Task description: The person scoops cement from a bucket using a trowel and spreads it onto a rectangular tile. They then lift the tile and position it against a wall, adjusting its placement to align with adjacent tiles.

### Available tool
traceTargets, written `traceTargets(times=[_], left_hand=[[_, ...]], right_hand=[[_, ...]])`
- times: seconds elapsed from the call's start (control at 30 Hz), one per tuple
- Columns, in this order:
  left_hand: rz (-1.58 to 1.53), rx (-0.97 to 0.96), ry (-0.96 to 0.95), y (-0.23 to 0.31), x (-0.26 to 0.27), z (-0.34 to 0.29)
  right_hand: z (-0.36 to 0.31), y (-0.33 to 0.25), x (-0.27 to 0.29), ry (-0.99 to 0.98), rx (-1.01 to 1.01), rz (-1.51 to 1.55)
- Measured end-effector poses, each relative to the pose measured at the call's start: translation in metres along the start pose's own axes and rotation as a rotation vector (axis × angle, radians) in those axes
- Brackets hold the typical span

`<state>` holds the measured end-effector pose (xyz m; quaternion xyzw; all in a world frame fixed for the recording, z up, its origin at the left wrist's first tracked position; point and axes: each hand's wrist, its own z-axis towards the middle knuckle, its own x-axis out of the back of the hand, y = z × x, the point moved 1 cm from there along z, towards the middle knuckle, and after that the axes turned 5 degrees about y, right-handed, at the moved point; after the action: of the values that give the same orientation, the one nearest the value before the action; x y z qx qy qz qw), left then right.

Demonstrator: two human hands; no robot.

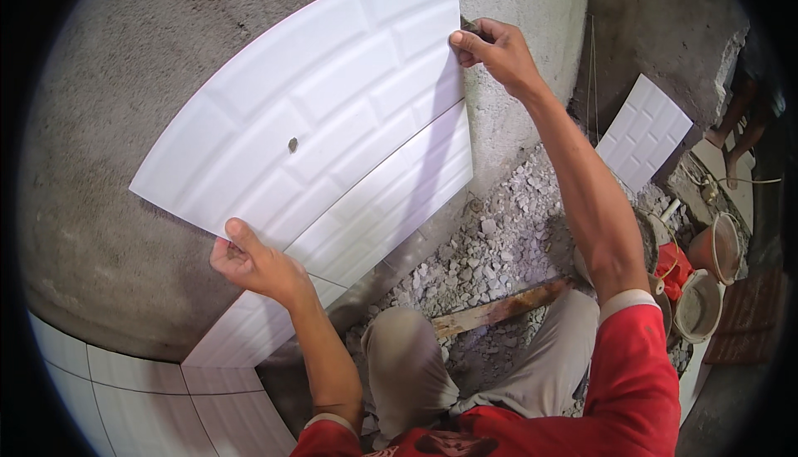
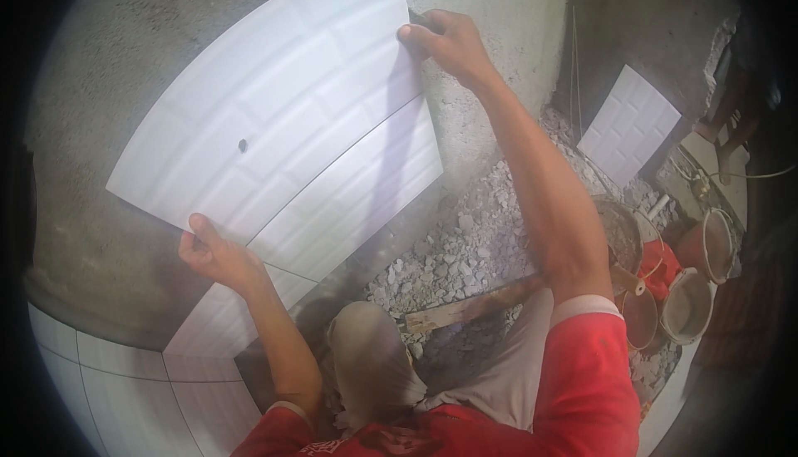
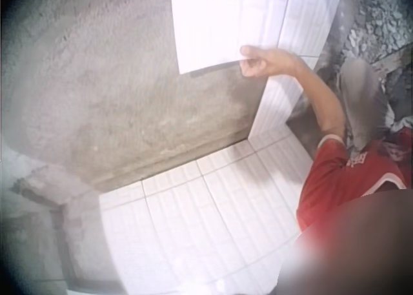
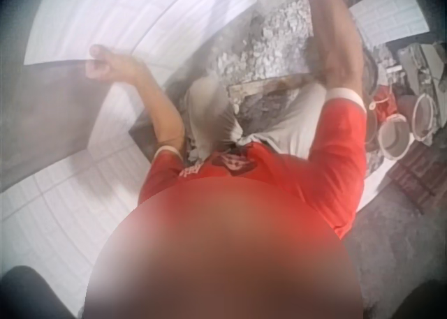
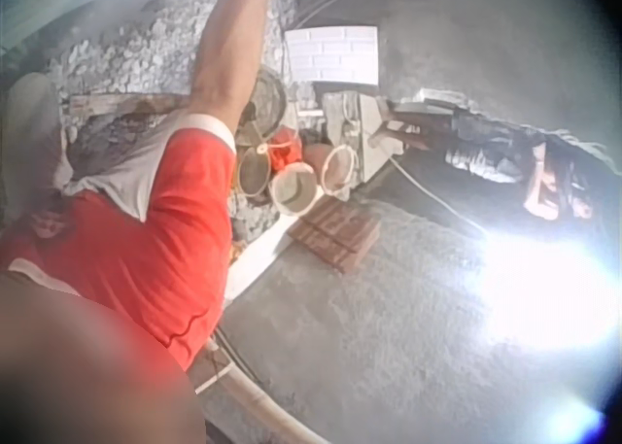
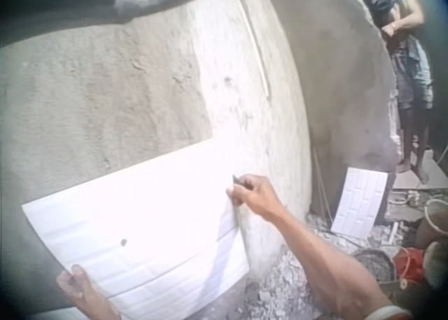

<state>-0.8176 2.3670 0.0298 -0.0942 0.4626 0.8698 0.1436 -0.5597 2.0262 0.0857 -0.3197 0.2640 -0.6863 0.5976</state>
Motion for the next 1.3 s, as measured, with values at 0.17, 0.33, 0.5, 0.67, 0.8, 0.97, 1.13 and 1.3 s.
traceTargets(times=[0.17, 0.33, 0.5, 0.67, 0.8, 0.97, 1.13, 1.3], left_hand=[[0.045, 0.025, 0.031, 0.001, 0.003, -0.002], [0.057, 0.068, -0.016, -0.007, 0.006, 0.0], [0.026, 0.041, 0.004, -0.004, 0.005, -0.003], [-0.144, 0.017, -0.044, 0.006, 0.015, 0.004], [0.023, 0.1, -0.196, 0.014, 0.036, 0.029], [0.132, -0.047, -0.268, 0.026, 0.038, 0.043], [0.176, -0.09, -0.279, 0.029, 0.04, 0.043], [0.282, -0.076, -0.269, 0.026, 0.042, 0.045]], right_hand=[[-0.003, -0.005, -0.003, 0.011, -0.008, 0.044], [-0.003, -0.007, -0.003, 0.008, -0.005, 0.03], [-0.005, -0.005, -0.002, 0.009, 0.008, 0.01], [-0.008, -0.008, -0.001, 0.016, -0.007, -0.013], [-0.011, -0.013, 0.0, 0.015, -0.034, 0.004], [-0.013, -0.014, -0.002, 0.072, -0.089, -0.001], [-0.014, -0.01, -0.002, 0.101, -0.097, 0.009], [-0.016, -0.008, -0.001, 0.122, -0.029, -0.129]])
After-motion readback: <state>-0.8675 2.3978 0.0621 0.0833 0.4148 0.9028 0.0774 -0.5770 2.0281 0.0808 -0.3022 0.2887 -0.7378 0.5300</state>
